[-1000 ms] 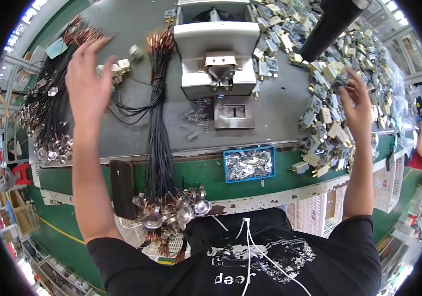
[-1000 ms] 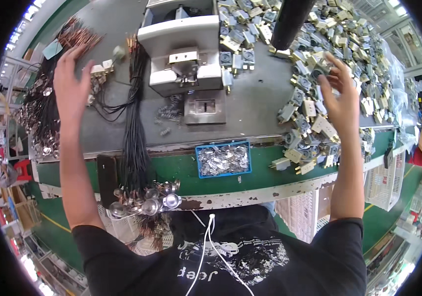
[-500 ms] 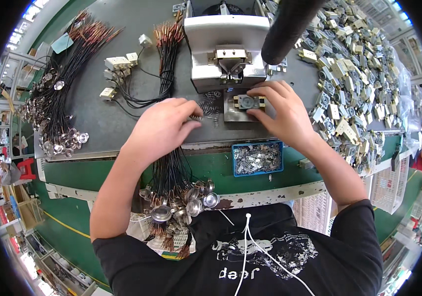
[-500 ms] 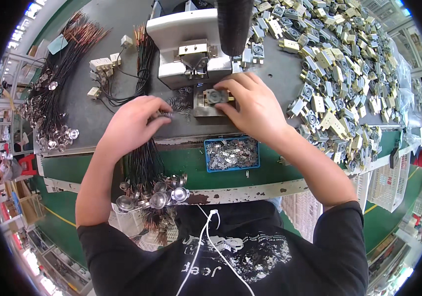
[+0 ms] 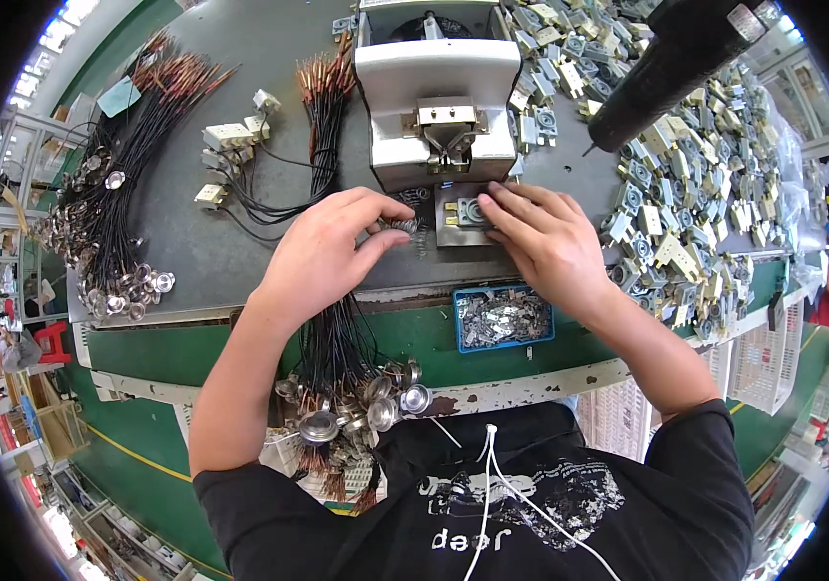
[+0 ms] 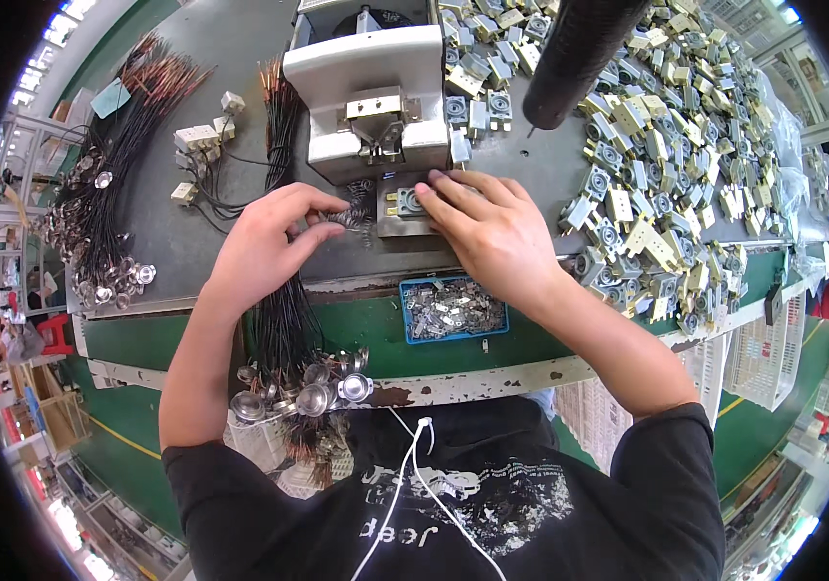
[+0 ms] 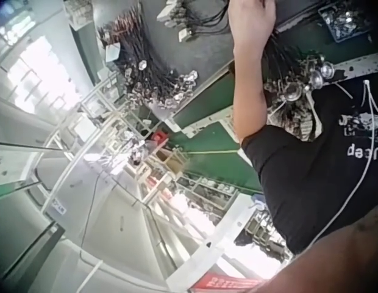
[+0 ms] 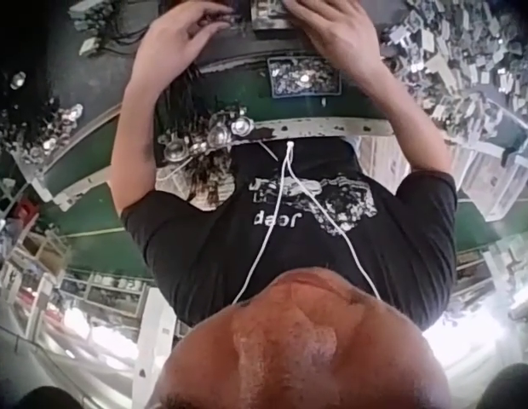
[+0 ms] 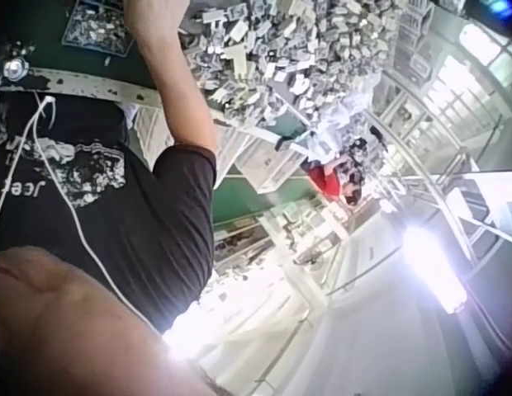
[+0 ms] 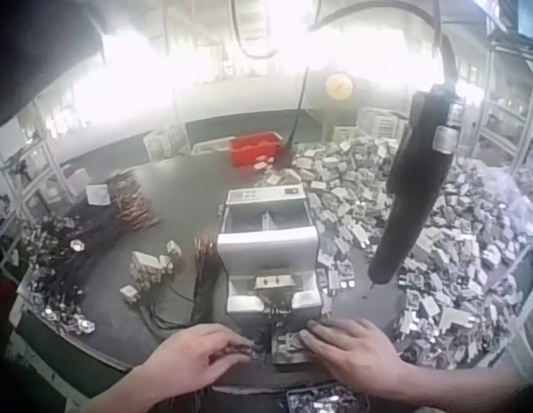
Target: Assembling electronic or mechanical components at a factory workstation using a power screwdriver.
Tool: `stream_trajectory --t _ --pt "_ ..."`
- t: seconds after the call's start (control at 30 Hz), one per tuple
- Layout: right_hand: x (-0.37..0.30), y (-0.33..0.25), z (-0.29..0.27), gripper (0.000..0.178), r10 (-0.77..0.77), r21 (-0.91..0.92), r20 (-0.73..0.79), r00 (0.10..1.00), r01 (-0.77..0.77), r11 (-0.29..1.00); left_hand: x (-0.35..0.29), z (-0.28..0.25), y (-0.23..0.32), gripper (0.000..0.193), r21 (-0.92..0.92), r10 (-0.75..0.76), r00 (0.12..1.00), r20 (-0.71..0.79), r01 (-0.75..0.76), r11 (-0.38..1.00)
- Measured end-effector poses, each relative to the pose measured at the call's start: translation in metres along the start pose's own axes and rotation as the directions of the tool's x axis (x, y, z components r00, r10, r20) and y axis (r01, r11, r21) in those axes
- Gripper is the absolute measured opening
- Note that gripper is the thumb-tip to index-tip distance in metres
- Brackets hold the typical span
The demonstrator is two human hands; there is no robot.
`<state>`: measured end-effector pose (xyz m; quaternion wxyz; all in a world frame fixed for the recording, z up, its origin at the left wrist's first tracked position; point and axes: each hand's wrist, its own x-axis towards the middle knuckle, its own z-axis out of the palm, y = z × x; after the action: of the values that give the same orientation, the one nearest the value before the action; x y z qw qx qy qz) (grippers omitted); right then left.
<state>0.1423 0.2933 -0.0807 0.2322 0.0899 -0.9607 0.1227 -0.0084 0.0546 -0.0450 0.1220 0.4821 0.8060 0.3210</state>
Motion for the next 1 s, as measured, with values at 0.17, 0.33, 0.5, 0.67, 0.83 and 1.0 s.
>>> stream_trajectory --t 0.17,0.33,0.5,0.67,0.83,1.0 --pt "0.023 -0.024 -0.01 0.037 0.057 0.4 -0.001 0.998 -0.051 0.915 0.006 -0.002 0.017 0.024 -0.168 -0.115 0.992 0.055 0.123 0.978" --pt "0.037 -0.029 0.003 0.025 0.123 0.652 0.084 0.989 -0.148 0.744 0.008 -0.005 0.018 0.022 -0.297 -0.125 0.991 0.042 0.132 0.946" --pt "0.042 -0.037 0.007 0.019 0.347 0.775 0.282 0.895 -0.425 0.468 0.003 -0.004 0.014 0.02 -0.327 -0.129 0.99 -0.05 0.106 0.939" --pt "0.043 -0.035 0.005 0.017 0.362 0.753 0.394 0.845 -0.523 0.4 0.005 -0.008 0.019 0.02 -0.303 -0.141 0.989 -0.033 0.125 0.945" --pt "0.044 -0.034 0.006 0.019 0.329 0.796 0.507 0.796 -0.579 0.175 0.002 -0.002 0.018 0.019 -0.284 -0.069 0.989 -0.131 0.029 0.958" --pt "0.049 -0.043 0.004 0.031 0.336 0.758 0.627 0.703 -0.65 -0.054 0.001 0.002 0.014 0.023 0.135 0.301 0.923 -0.238 -0.275 0.952"
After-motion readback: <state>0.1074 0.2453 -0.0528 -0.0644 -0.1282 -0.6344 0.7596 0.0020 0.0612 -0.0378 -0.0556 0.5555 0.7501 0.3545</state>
